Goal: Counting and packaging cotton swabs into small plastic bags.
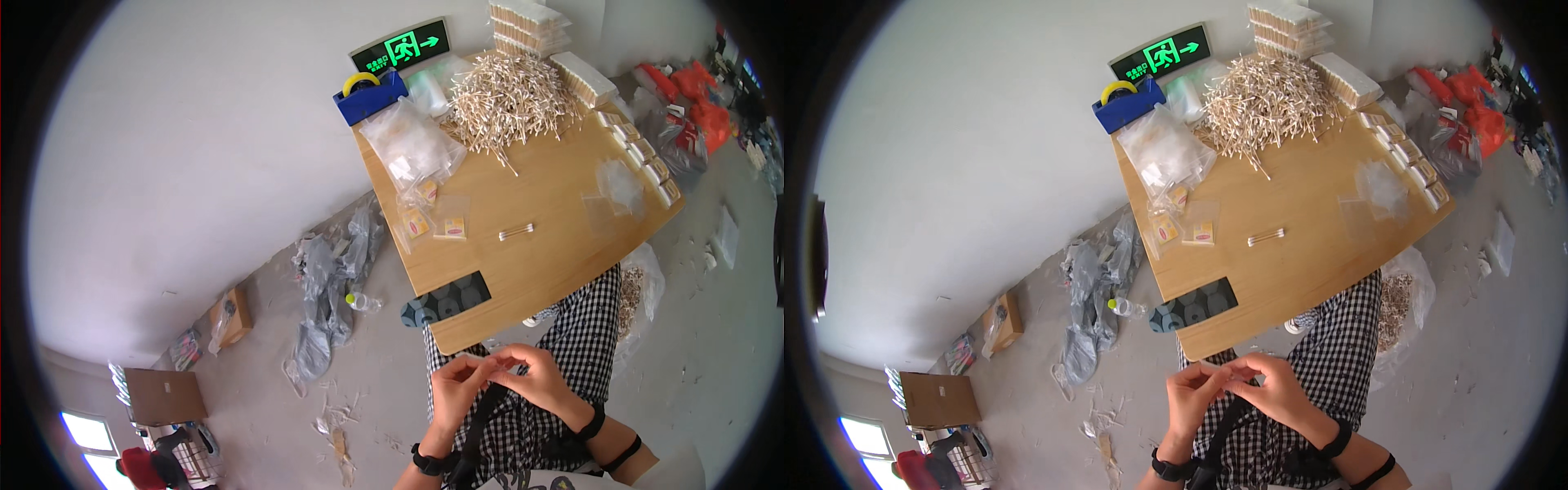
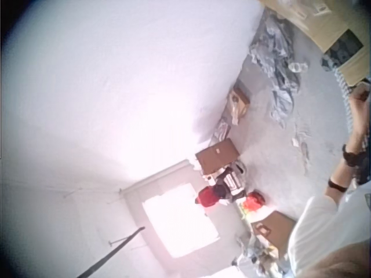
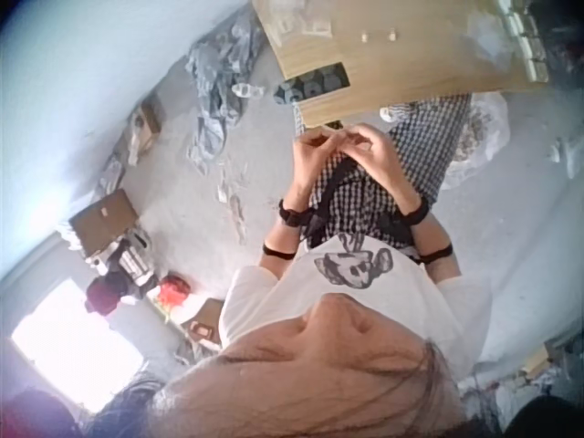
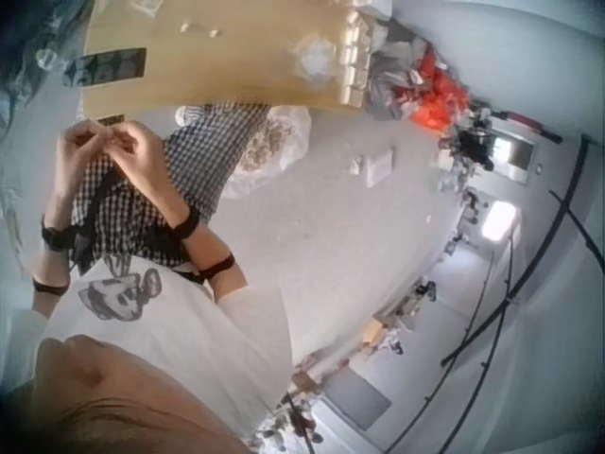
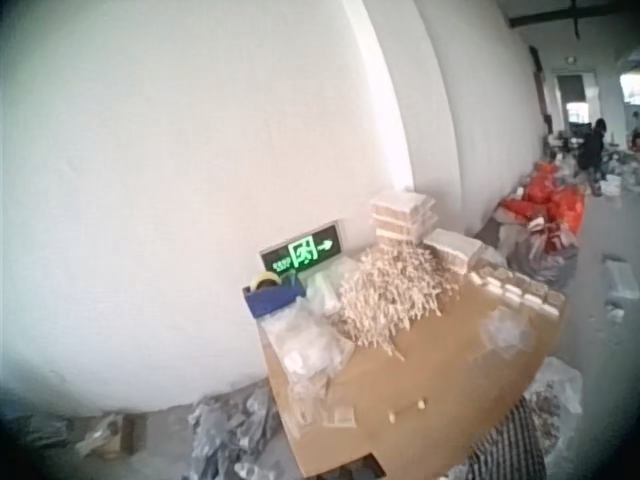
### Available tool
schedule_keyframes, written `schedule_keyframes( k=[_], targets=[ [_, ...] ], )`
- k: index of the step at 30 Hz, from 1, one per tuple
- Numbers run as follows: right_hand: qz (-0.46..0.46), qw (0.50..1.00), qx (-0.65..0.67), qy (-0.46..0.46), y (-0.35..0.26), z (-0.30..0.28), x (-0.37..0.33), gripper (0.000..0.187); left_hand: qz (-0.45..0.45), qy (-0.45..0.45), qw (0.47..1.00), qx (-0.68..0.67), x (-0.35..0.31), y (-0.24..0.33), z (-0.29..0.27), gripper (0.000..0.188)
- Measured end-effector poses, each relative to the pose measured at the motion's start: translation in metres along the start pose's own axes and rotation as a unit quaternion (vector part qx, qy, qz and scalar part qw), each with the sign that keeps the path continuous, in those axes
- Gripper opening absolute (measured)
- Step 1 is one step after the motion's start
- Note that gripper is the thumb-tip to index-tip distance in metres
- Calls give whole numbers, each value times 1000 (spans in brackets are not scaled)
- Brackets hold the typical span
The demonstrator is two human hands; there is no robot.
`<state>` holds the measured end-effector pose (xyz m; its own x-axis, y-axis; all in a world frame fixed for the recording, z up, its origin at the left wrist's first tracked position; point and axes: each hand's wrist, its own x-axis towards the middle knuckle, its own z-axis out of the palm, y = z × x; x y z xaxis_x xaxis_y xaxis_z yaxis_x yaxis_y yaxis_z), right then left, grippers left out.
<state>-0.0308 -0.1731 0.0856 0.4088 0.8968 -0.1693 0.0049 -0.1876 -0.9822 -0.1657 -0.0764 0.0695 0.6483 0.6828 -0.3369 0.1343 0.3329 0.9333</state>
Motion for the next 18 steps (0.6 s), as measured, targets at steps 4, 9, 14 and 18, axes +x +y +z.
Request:
schedule_keyframes(
  k=[4,9,14,18],
  targets=[
    [81,987,142,-2,18,-2,11,17,-20,26,999,-20,5,-1,3,11],
    [118,958,260,36,29,-3,25,10,119,31,983,137,19,-17,1,9],
    [7,992,10,128,26,7,36,18,60,-36,991,114,30,-26,-1,6],
    [-17,983,-151,108,27,5,44,18,-47,-51,998,14,39,-26,-9,12]
  ],
)
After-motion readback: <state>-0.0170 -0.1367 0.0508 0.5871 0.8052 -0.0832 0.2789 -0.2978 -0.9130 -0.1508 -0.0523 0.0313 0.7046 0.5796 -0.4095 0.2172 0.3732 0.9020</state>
